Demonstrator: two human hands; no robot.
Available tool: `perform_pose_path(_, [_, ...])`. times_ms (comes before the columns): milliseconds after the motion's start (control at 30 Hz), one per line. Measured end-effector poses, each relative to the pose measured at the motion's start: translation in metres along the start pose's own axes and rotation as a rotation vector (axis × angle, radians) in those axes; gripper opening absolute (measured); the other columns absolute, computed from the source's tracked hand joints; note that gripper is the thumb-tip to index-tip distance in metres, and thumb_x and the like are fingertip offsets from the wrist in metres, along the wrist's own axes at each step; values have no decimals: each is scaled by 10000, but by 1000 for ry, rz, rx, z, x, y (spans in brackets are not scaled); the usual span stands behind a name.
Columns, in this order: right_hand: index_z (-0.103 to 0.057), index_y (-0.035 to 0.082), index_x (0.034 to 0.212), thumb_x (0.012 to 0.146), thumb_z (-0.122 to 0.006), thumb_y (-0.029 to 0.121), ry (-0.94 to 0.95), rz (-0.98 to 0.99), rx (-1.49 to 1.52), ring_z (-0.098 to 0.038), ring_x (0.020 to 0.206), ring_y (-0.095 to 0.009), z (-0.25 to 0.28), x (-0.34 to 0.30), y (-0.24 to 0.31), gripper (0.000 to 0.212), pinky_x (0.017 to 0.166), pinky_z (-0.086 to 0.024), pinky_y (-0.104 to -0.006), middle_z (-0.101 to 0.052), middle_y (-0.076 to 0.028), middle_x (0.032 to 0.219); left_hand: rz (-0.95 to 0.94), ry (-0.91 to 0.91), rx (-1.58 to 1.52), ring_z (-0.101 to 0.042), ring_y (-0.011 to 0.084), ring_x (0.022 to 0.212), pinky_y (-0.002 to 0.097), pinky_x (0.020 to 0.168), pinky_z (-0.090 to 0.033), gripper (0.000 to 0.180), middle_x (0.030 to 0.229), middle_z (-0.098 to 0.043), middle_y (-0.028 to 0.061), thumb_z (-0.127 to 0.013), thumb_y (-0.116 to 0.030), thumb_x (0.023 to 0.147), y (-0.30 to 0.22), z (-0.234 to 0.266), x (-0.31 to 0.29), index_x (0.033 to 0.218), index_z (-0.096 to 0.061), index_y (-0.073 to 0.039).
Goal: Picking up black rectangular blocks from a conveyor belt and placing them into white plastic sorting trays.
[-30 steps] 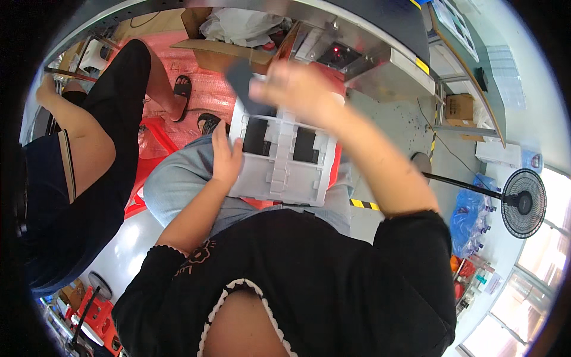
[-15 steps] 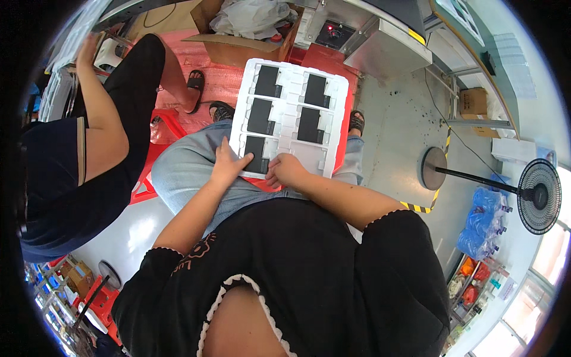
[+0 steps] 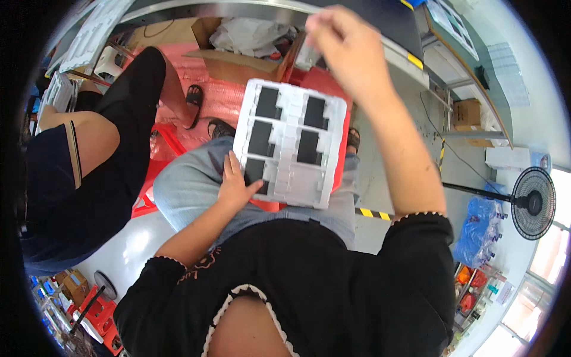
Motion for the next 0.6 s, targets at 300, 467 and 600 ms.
perform_pose_path(300, [-619,-3,963,835,-547,270,-114,220,-531,-565,991,-378,-55,223,16,310,872,-449,-438,-600,-237,999,-30,68,-56,-391,477,1171,459,966,-400,1092,1325,-251,318,-735,-338,721,5,2,5,1391,25,71])
perform_pose_path(467, [-582,0,1065,860,-524,299,-72,163,-540,-511,1074,-413,-126,294,-10,368,914,-424,-479,-534,-268,1131,-35,-4,-133,-336,474,1219,467,1018,-328,961,1324,-282,315,-709,-305,753,17,30,9,1403,-92,41])
perform_pose_path(600, [-627,6,973,836,-559,289,-278,236,-728,-556,1012,-374,-149,317,-21,322,869,-447,-459,-588,-222,1052,-71,-287,-303,-334,408,1253,410,1046,-296,827,1351,-279,314,-669,-271,805,20,84,31,1389,-184,57])
Point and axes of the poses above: each hand's wrist, its own x-axis towards the middle knuckle, its own z-axis out of the back of the hand, y = z × x, the point moved 3 cm from there along x, towards the middle knuckle
